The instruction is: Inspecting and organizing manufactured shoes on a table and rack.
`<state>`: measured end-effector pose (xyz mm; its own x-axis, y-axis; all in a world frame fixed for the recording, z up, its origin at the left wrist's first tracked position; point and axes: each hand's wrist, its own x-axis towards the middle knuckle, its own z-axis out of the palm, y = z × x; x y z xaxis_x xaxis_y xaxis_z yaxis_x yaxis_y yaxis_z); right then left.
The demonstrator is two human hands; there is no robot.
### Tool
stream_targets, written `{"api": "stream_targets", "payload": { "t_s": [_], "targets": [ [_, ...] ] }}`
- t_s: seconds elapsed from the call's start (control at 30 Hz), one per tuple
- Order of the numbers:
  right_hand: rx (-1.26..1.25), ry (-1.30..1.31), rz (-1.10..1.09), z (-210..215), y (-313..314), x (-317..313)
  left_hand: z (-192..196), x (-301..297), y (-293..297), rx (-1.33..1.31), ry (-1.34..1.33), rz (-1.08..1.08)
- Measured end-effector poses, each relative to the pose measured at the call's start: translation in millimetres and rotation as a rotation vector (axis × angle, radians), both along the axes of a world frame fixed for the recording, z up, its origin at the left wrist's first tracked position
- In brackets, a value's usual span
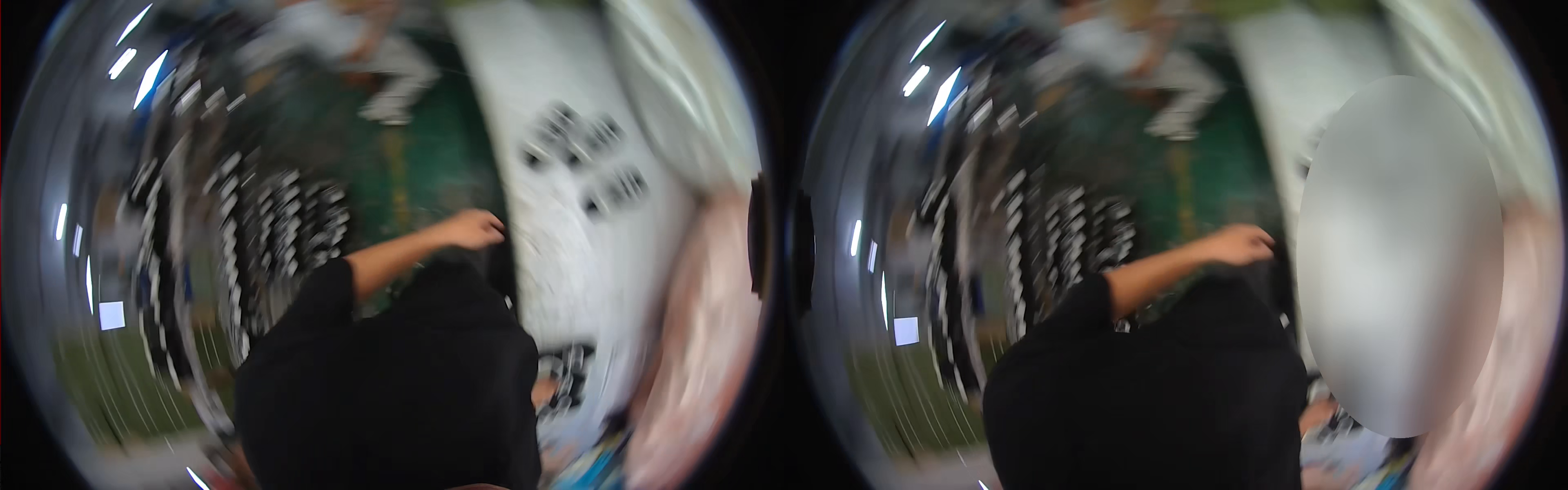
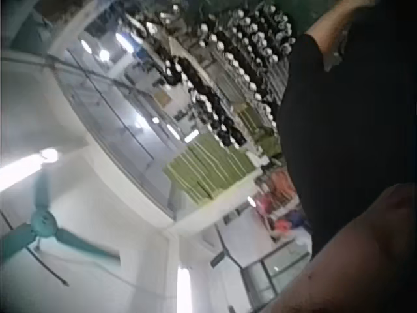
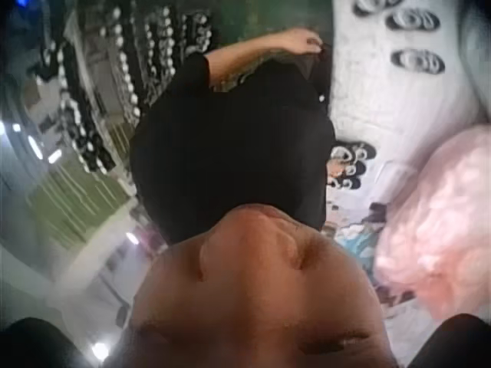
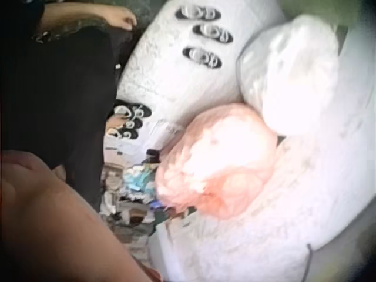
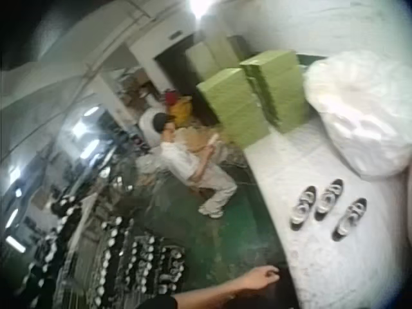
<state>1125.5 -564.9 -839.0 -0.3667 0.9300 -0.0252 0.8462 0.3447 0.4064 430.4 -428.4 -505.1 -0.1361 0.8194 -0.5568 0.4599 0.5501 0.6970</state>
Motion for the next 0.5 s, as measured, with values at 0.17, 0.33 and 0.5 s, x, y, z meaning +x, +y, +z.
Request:
{"api": "stream_targets", "payload": {
  "t_s": [0.17,0.33,0.5],
  "targets": [
    [-0.59,0.159,-0.48,122.6,200.4,-74.1,-0.5,-25.4,-142.9,0.139,0.113,0.464],
    [-0.841,0.042,-0.417,167.9,363.9,-171.7,47.1,-61.2,-324.3,0.243,0.254,1.07],
    [-0.289,0.31,0.362,255.1,408.3,-419.0,78.9,-78.3,-501.9,0.331,0.55,1.486]
  ]
}}
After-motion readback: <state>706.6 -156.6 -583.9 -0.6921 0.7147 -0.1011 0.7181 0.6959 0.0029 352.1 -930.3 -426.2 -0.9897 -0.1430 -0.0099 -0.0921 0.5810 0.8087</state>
